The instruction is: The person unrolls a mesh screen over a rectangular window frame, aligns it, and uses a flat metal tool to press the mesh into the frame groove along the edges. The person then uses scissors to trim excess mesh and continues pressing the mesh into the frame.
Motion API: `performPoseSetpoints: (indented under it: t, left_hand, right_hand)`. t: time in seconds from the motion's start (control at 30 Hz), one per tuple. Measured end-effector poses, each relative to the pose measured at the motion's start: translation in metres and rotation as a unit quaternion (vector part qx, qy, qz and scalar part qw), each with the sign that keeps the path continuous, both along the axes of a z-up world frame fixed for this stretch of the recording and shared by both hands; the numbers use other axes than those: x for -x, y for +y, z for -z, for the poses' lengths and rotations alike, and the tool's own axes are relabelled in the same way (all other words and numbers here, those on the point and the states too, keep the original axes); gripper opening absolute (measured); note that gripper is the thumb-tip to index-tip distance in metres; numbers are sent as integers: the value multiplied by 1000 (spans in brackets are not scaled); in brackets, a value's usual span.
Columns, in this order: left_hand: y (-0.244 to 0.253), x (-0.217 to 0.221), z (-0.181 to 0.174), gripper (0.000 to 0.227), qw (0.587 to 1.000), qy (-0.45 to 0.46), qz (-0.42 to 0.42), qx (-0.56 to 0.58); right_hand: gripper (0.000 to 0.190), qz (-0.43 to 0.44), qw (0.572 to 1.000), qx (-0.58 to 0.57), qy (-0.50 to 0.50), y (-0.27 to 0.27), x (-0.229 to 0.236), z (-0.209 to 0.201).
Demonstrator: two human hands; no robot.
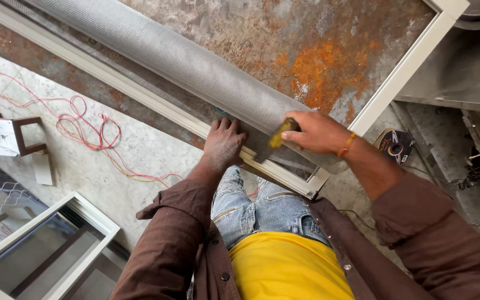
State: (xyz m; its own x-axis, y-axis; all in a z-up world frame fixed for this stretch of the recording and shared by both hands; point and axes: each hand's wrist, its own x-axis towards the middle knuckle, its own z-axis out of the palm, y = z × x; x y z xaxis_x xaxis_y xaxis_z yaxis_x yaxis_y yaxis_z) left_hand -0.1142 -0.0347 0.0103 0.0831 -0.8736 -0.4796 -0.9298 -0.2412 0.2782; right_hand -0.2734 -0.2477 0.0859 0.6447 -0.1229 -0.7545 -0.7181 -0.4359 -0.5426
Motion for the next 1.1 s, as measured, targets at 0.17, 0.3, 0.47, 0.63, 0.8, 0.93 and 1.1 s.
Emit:
performPoseSetpoints:
  t: [0.17,0.3,0.47,0.63,0.8,0.93,1.1]
  left_hand:
    - [1,3,5,100,1000,-2,6,23]
    - [4,0,1,106,999,-26,29,6]
    - [0,-1,-1,113,999,-16,31,17]
    - [3,2,-2,85,998,5,44,-49]
    - [1,1,-1,78,999,1,46,-26]
    - [4,0,0,79,999,13,39,-18]
    - [10,1,0,79,1000,4,22,9]
  right_hand:
    - [34,66,972,-217,62,30,62,-8]
    - [24,95,928,-322,-162,68,108,4]
    - [26,117,941,-252,-192,101,122,36]
    - [32,240,918,-250,-195,85,112,54]
    - [35,462,735,-387,-312,34,115,56]
    - [29,436,801,-313,-266,13,113,70]
    - [24,379,884,-162,-219,-5,111,67]
